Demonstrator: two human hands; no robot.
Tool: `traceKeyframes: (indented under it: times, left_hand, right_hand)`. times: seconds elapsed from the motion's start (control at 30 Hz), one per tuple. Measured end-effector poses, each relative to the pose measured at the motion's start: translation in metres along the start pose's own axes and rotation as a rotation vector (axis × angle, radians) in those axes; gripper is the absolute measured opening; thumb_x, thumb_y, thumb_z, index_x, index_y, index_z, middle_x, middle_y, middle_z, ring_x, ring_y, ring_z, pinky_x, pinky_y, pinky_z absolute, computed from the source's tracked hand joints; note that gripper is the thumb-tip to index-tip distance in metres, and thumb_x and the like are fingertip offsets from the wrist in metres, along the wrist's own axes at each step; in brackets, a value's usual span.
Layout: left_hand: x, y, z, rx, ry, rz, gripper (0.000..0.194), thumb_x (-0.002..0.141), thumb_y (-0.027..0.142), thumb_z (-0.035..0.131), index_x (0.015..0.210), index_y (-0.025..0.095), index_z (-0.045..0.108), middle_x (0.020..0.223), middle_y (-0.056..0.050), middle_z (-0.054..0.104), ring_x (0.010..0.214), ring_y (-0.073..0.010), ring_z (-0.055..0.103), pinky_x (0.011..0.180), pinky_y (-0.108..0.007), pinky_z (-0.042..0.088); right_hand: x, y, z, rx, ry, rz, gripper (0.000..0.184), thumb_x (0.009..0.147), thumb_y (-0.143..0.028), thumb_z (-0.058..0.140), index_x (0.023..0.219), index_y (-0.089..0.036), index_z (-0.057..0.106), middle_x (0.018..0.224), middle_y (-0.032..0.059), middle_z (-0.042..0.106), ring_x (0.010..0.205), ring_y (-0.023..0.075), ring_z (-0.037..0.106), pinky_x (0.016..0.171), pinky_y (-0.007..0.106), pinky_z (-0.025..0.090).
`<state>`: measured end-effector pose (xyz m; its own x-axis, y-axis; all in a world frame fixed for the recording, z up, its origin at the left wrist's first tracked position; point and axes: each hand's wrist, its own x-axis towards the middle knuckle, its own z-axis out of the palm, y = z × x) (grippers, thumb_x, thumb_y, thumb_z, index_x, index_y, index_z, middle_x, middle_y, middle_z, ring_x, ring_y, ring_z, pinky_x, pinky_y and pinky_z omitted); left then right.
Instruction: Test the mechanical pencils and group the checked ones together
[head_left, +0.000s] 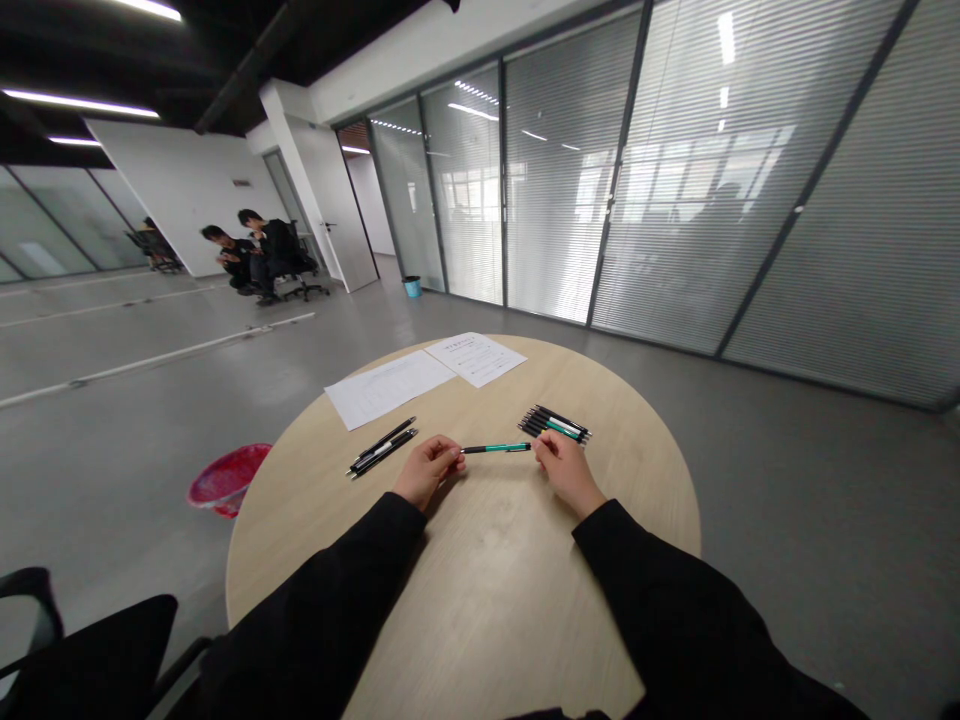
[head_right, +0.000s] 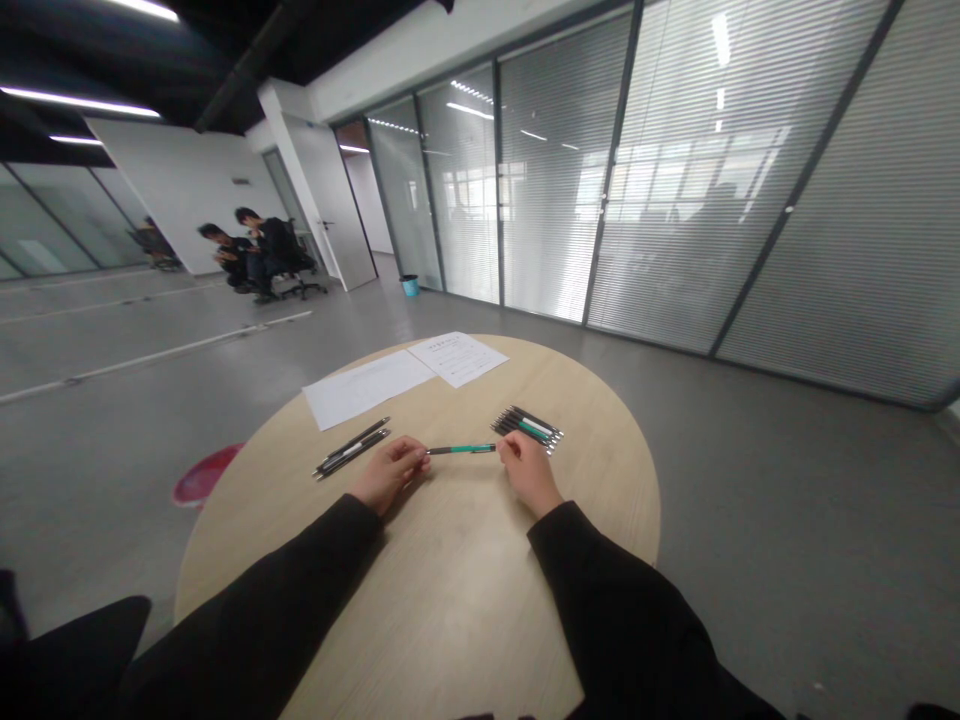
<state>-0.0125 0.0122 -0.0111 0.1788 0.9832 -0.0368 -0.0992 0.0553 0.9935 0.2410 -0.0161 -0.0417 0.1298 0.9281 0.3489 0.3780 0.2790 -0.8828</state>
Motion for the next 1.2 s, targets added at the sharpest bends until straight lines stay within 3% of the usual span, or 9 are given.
traceKeyframes:
  times: [0.43,0.77,1.2]
  left_hand:
    - [-0.0002,0.0010,-0.0005,-0.010,-0.002,-0.006,0.035,0.062,0.038,0.083,0.075,0.015,0.060,0.065,-0.003,0.066,0.059,-0.0138,0.063,0.054,-0.024,0.047]
    - [0.0012,-0.0012,-0.0009,-0.033,-0.001,-0.001,0.034,0.062,0.036,0.083,0.075,0.014,0.060,0.065,-0.001,0.066,0.061,-0.0125,0.064,0.059,-0.023,0.048]
    - [-0.0008,0.0023,0.0014,-0.012,0.020,-0.006,0.035,0.062,0.037,0.083,0.075,0.015,0.060,0.066,-0.003,0.067,0.058,-0.0138,0.063,0.052,-0.023,0.047]
  right_hand:
    - [-0.0010,-0.0051,-0.0013,0.008,0.004,0.006,0.028,0.088,-0.043,0.052,0.072,-0.021,0.058,0.061,-0.0011,0.056,0.057,0.0155,0.049,0.056,0.027,0.035]
    - [0.0010,-0.0036,-0.0008,0.078,0.034,0.010,0.024,0.083,-0.040,0.058,0.083,-0.018,0.068,0.070,0.0026,0.065,0.062,0.0176,0.057,0.059,0.028,0.043]
    - [0.0023,0.0010,0.0015,0.131,0.029,0.014,0.019,0.080,-0.033,0.060,0.087,-0.017,0.068,0.080,0.0056,0.068,0.067,0.0182,0.060,0.060,0.028,0.046]
